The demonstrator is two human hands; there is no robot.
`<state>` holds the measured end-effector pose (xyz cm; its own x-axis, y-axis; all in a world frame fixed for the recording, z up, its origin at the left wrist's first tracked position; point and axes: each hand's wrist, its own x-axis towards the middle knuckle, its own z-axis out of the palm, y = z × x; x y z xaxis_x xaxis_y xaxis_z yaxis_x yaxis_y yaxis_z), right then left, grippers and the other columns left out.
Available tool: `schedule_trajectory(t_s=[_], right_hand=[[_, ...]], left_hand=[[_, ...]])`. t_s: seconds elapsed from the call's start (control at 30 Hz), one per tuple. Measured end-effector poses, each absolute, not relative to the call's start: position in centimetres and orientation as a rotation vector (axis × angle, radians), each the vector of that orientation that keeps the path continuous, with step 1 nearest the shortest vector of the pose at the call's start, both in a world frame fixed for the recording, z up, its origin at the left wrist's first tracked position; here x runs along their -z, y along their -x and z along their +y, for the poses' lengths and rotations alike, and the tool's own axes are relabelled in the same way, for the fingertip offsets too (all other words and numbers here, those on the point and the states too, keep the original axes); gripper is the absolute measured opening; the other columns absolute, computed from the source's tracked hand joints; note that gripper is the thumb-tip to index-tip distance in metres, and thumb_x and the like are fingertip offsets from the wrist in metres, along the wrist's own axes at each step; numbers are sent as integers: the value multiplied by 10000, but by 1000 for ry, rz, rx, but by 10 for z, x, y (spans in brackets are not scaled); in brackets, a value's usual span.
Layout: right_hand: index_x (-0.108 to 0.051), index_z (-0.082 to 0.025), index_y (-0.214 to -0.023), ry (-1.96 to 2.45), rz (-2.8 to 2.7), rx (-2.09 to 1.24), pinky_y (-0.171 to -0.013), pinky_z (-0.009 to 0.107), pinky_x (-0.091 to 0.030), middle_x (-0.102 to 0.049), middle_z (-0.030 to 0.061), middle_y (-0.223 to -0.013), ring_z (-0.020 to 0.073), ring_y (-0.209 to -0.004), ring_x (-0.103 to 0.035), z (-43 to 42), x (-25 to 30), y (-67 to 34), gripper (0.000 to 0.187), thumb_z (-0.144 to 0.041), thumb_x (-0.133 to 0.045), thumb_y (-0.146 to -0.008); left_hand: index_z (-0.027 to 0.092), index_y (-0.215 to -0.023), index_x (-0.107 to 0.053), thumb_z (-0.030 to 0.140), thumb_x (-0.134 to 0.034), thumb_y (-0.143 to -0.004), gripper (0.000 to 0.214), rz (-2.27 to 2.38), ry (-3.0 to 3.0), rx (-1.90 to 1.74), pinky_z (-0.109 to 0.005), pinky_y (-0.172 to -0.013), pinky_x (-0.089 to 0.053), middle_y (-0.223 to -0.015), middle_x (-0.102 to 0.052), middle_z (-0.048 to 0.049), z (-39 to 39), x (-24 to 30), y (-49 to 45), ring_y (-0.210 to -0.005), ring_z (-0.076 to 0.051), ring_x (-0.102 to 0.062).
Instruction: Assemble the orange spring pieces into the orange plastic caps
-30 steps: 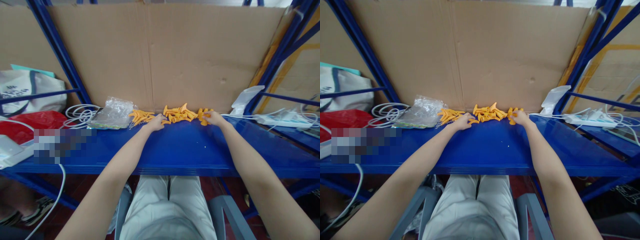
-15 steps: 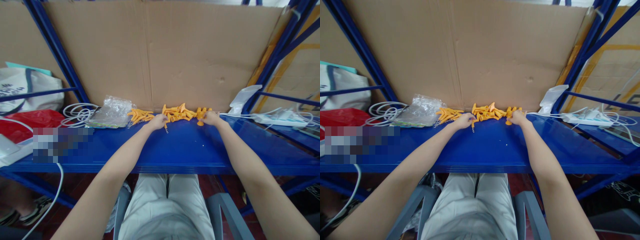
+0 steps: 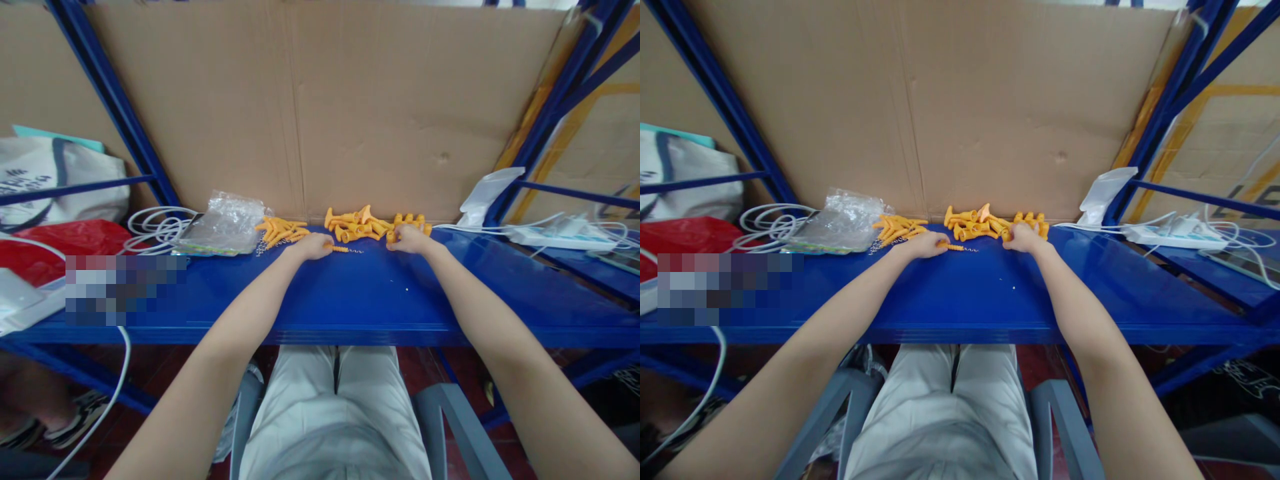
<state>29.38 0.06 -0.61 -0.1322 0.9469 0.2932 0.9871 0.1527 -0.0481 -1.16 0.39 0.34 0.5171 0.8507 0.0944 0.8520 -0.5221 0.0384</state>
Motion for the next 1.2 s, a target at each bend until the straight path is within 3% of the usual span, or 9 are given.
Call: schedule_trajectory(t_s=[0.13, 0.2, 0.4, 0.93, 1.2], right_hand=[[-674, -176, -1042, 1780, -2250, 49, -902, 427, -543, -753, 125, -1075, 304, -995, -709, -8, 0, -281, 264, -147, -670, -780], [-696, -164, -1054, 1673, -2327, -8, -907, 400, -543, -760, 125, -1093, 291, -1000, -713, -8, 1, -276, 274, -105, -658, -789], [-781, -166, -1112, 1384, -2453, -63, -1032, 454, -525, -766, 138, -1167, 307, -1107, -712, 0, 10, -265, 282, -153, -687, -846], [-777, -167, -1175, 1126, -2412, -14, -1006, 445, -550, -767, 124, -1222, 297, -1125, -709, 0, 30, -241, 352, -124, -634, -856], [-777, -233, -1205, 984, -2327, -1, -1040, 509, -542, -769, 90, -1233, 300, -1156, -708, 5, 31, -246, 329, -241, -653, -900]], left_hand=[[181, -1081, -734, 282, -553, -929, 257, -1663, 2742, 127, -233, -715, -482, -982, -797, -53, -6, -9, 8, -849, -187, -713], [183, -1038, -728, 262, -562, -913, 222, -1685, 2746, 140, -232, -685, -461, -953, -793, -44, -8, -10, 6, -813, -178, -701], [188, -998, -714, 258, -566, -898, 192, -1701, 2753, 163, -231, -663, -439, -924, -785, -33, -7, -9, 6, -772, -164, -676], [183, -1080, -702, 235, -607, -856, 248, -1607, 2826, 394, -239, -708, -477, -851, -780, -24, 4, 3, 8, -763, -177, -690], [193, -1094, -663, 282, -687, -794, 314, -1561, 2827, 519, -257, -671, -444, -808, -725, -1, 7, 5, 12, -722, -181, -650]])
